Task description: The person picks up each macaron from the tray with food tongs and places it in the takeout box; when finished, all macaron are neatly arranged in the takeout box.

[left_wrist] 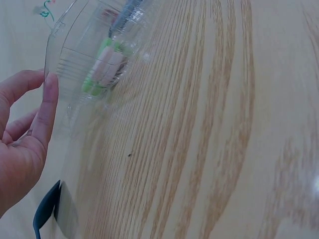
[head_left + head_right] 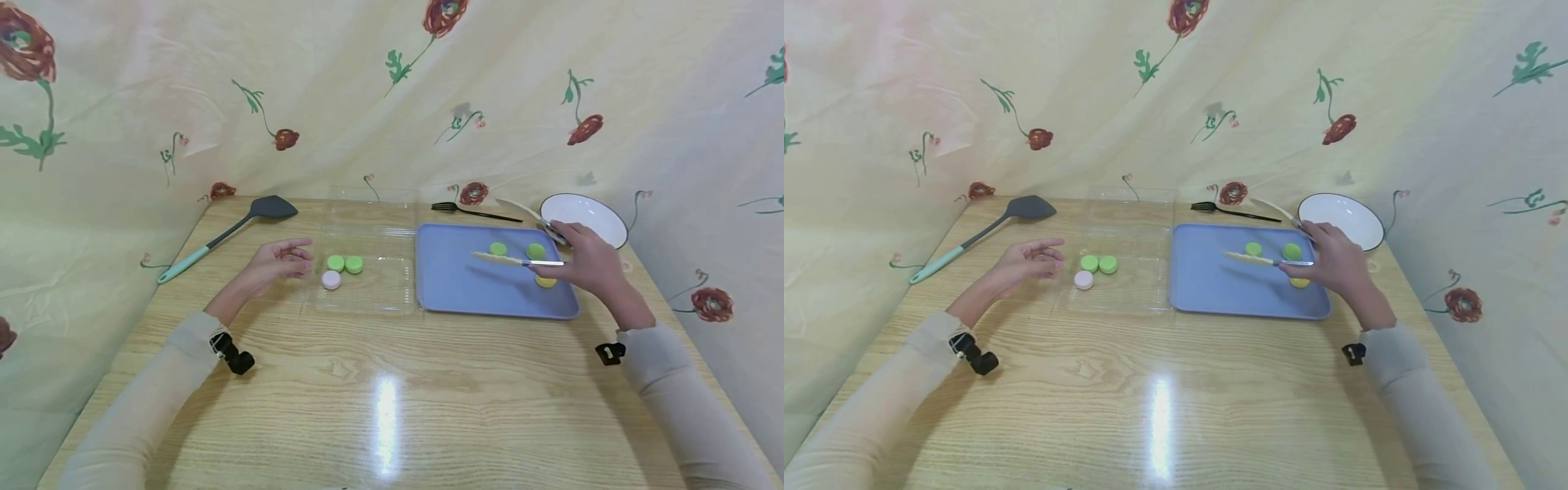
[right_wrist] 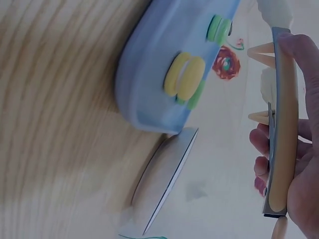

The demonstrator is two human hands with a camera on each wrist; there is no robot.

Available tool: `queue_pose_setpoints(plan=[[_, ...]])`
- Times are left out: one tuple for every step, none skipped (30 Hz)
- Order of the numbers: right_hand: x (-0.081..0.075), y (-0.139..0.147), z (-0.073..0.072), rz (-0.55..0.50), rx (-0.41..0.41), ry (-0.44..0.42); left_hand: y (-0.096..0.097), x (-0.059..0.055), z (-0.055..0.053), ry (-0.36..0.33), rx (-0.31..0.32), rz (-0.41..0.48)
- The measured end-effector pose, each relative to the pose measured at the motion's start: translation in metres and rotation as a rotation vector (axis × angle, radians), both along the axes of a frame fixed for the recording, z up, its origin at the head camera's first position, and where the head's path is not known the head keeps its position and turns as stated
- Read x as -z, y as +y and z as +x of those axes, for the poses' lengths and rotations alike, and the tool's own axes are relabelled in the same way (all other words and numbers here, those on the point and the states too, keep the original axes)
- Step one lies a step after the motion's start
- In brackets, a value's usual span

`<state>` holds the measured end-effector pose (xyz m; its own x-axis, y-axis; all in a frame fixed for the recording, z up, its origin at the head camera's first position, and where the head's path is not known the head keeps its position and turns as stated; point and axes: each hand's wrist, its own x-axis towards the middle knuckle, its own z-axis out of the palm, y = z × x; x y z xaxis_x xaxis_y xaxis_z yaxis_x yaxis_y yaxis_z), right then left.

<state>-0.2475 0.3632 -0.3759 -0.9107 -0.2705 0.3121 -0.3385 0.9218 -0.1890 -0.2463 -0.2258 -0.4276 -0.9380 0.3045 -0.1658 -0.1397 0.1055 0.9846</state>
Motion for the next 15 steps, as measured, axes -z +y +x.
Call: queue_pose_setpoints(plan=[[0.001, 0.002, 0.001, 0.0, 0.007, -0.016, 0.0, 0.0, 0.0, -0.002, -0.002, 0.002], [0.002, 0.003, 0.001, 0.001, 0.012, -0.03, 0.0, 0.0, 0.0, -0.002, -0.002, 0.002], [0.003, 0.005, 0.002, 0.001, 0.019, -0.043, 0.0, 0.0, 0.0, -0.003, -0.004, 0.005], [0.004, 0.007, 0.002, 0.003, 0.02, -0.05, 0.0, -0.001, 0.0, -0.002, -0.001, 0.006], [0.005, 0.009, 0.001, 0.007, 0.022, -0.054, 0.0, -0.001, 0.0, -0.001, 0.0, 0.007], [0.006, 0.01, 0.001, 0.009, 0.023, -0.056, 0.0, -0.001, 0.0, -0.003, 0.0, 0.007], [0.007, 0.012, 0.001, 0.01, 0.023, -0.052, 0.0, -0.001, 0.0, -0.003, 0.0, 0.006], [0.008, 0.014, 0.001, 0.013, 0.022, -0.044, 0.0, -0.001, 0.0, -0.003, 0.002, 0.005], [0.009, 0.015, 0.001, 0.015, 0.022, -0.04, 0.0, -0.001, 0.0, -0.005, -0.001, 0.005], [0.01, 0.016, 0.001, 0.018, 0.025, -0.036, 0.0, -0.002, 0.001, -0.003, 0.001, 0.003], [0.01, 0.017, 0.001, 0.021, 0.028, -0.033, 0.0, -0.002, 0.001, -0.001, 0.001, 0.002], [0.01, 0.017, 0.002, 0.023, 0.03, -0.032, 0.0, -0.002, 0.001, 0.001, 0.001, 0.0], [0.01, 0.018, 0.002, 0.023, 0.032, -0.031, 0.0, -0.002, 0.001, 0.003, -0.001, 0.002], [0.01, 0.018, 0.002, 0.024, 0.037, -0.036, 0.0, -0.002, 0.001, 0.005, -0.003, 0.003], [0.009, 0.018, 0.003, 0.027, 0.04, -0.043, 0.0, -0.002, 0.001, 0.007, -0.002, 0.004]])
